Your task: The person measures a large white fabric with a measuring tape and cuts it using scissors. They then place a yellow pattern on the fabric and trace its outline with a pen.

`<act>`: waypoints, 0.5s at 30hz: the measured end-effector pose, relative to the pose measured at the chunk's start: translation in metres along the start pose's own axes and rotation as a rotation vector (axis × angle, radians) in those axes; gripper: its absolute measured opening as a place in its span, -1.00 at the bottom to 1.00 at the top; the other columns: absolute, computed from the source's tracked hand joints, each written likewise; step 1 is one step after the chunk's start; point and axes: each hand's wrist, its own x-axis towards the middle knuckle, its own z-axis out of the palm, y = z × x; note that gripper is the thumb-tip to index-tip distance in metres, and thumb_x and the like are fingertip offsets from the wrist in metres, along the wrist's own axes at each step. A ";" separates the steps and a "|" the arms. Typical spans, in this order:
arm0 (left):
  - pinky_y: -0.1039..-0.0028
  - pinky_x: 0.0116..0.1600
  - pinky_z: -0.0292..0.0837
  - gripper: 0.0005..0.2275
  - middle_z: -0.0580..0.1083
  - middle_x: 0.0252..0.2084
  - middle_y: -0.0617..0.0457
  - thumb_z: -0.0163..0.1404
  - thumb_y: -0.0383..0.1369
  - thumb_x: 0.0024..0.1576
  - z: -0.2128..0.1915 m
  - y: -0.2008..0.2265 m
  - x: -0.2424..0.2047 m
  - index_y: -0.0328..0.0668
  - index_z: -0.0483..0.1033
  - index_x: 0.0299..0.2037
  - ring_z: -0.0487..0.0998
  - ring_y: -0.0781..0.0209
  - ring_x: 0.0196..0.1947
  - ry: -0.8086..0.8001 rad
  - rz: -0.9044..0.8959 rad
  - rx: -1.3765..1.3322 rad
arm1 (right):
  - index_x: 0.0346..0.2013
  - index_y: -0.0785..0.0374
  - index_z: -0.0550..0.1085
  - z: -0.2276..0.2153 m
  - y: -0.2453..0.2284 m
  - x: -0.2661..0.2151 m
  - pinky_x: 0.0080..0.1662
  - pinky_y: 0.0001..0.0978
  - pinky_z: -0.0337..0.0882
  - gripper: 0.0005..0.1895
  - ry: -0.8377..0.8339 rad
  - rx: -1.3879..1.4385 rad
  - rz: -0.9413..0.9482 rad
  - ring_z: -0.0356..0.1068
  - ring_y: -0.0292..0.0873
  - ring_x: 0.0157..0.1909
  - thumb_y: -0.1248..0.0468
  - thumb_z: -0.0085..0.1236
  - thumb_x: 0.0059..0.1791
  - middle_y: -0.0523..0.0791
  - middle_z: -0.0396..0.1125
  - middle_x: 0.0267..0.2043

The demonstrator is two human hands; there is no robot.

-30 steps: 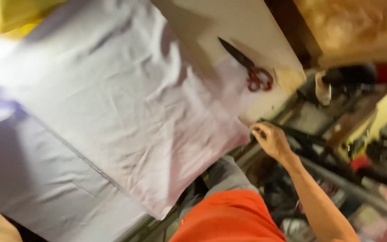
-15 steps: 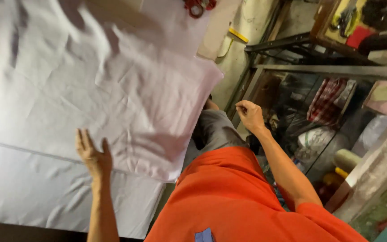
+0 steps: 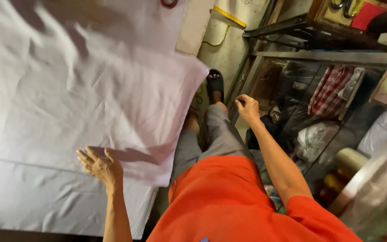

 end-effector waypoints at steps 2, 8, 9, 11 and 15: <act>-0.22 0.44 0.01 -0.40 -0.04 0.52 -0.45 -0.07 -0.20 0.37 -0.002 0.023 0.003 -0.43 0.06 0.52 0.02 -0.54 0.46 0.048 -0.015 -0.095 | -0.15 0.20 0.61 0.016 0.029 0.036 -0.13 -0.07 0.53 -0.88 -0.008 0.013 0.017 0.53 0.11 -0.12 0.28 0.24 0.04 0.05 0.52 -0.20; -0.13 0.59 -0.32 -0.41 -0.16 0.57 -0.40 -0.42 -0.09 0.49 0.050 0.042 0.002 -0.47 -0.13 0.55 -0.20 -0.38 0.59 0.234 0.031 -0.106 | -0.22 0.26 0.60 0.082 0.109 0.179 -0.16 -0.02 0.38 -0.70 -0.038 -0.231 0.032 0.49 0.12 -0.19 0.09 0.11 0.06 0.02 0.53 -0.25; -0.13 0.59 -0.32 -0.41 -0.16 0.57 -0.40 -0.42 -0.09 0.49 0.047 0.052 0.001 -0.47 -0.13 0.55 -0.20 -0.38 0.59 0.232 0.027 -0.096 | -0.22 0.26 0.60 0.092 0.123 0.203 -0.16 -0.02 0.38 -0.70 -0.049 -0.227 0.033 0.49 0.12 -0.19 0.09 0.11 0.06 0.02 0.53 -0.25; -0.14 0.59 -0.22 -0.44 -0.07 0.54 -0.47 -0.45 -0.19 0.52 0.045 0.073 0.004 -0.69 -0.04 0.49 -0.13 -0.42 0.55 0.329 0.127 -0.026 | -0.30 0.27 0.52 0.115 0.148 0.254 -0.16 0.17 0.35 -0.73 -0.099 -0.344 -0.054 0.41 0.37 -0.18 0.11 0.08 0.04 0.18 0.45 -0.26; -0.60 0.19 0.30 -0.63 0.15 0.18 -0.98 -0.21 -0.80 0.36 0.047 0.139 0.042 -0.56 0.07 0.34 0.25 -1.01 0.17 0.651 0.820 0.219 | 0.08 0.36 0.50 0.171 0.191 0.347 0.00 0.15 0.39 -0.61 -0.215 -0.407 -0.037 0.39 0.34 0.08 0.14 0.11 0.09 0.22 0.43 0.03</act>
